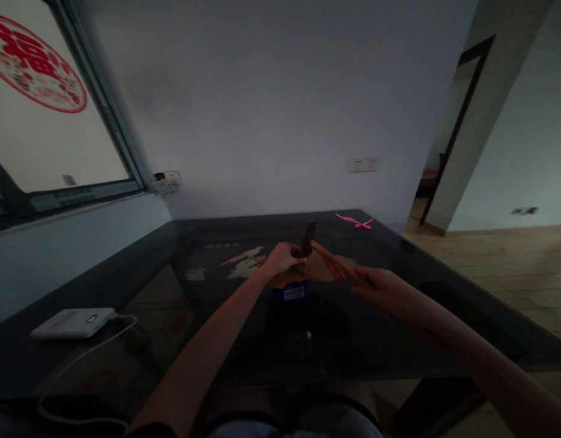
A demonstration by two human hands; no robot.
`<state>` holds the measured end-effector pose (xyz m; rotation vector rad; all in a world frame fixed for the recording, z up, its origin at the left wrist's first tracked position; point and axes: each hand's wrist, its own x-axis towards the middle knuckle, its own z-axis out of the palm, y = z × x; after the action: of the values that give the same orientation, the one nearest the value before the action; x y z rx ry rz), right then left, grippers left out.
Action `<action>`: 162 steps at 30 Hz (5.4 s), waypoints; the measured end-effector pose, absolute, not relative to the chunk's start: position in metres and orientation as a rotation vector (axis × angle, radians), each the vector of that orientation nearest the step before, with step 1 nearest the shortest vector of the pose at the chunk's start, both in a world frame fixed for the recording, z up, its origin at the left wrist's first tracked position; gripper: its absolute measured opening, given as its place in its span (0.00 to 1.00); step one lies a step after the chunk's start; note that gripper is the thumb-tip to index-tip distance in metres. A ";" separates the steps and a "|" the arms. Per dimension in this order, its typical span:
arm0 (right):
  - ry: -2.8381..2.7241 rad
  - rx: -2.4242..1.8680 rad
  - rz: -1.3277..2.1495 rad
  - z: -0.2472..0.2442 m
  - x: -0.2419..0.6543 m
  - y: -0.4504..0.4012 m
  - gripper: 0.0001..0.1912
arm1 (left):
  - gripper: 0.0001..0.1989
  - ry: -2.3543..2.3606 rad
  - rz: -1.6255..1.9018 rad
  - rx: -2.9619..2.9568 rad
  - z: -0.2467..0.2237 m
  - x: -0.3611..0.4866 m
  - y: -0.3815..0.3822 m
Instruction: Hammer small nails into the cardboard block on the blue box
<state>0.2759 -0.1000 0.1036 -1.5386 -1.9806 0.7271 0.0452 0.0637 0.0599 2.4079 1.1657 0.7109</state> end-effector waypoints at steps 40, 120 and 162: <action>-2.085 -1.580 0.630 0.124 0.273 -0.098 0.15 | 0.12 1.162 0.728 2.382 0.056 0.046 0.065; -2.161 -1.632 0.610 0.129 0.267 -0.106 0.14 | 0.13 1.172 0.818 2.380 0.064 0.024 0.054; -1.914 -1.467 0.891 0.096 0.281 -0.117 0.25 | 0.16 1.026 1.020 2.209 0.048 -0.011 0.050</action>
<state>0.2806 -0.1166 0.0958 -1.4672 -1.9144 0.8907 -0.0107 0.0498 0.0476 2.2091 1.0264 1.0203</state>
